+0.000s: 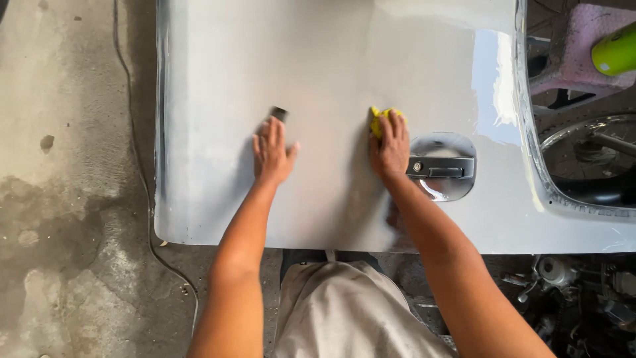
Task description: The person sands the surface of a white car door using a sanding block in their left hand while wiping the area with a yellow cloth in their right hand. They work around the door handle and along the edges of the panel.
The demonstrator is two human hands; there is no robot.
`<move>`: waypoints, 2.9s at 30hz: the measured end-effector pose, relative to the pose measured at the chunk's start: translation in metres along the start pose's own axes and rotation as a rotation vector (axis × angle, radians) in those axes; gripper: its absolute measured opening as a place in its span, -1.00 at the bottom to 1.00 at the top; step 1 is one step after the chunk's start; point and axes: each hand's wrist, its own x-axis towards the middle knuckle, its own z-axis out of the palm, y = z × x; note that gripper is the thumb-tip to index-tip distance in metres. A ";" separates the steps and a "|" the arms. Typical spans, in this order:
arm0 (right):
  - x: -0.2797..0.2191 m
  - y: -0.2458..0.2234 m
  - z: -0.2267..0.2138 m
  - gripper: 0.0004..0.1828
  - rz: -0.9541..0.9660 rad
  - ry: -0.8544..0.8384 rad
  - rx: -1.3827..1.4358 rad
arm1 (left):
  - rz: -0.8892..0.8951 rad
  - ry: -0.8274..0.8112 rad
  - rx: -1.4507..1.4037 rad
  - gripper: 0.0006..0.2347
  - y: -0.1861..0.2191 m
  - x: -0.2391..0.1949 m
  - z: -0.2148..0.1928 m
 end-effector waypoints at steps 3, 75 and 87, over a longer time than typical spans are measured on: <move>-0.034 -0.026 -0.003 -0.37 -0.143 -0.037 0.032 | -0.087 0.069 -0.052 -0.29 0.027 -0.002 0.012; -0.090 -0.094 0.006 -0.49 0.294 0.041 -0.182 | 0.355 -0.228 -0.024 -0.31 0.054 0.109 -0.010; -0.092 -0.092 0.008 -0.49 0.287 0.055 -0.181 | 0.517 -0.162 -0.006 -0.31 -0.032 0.014 0.004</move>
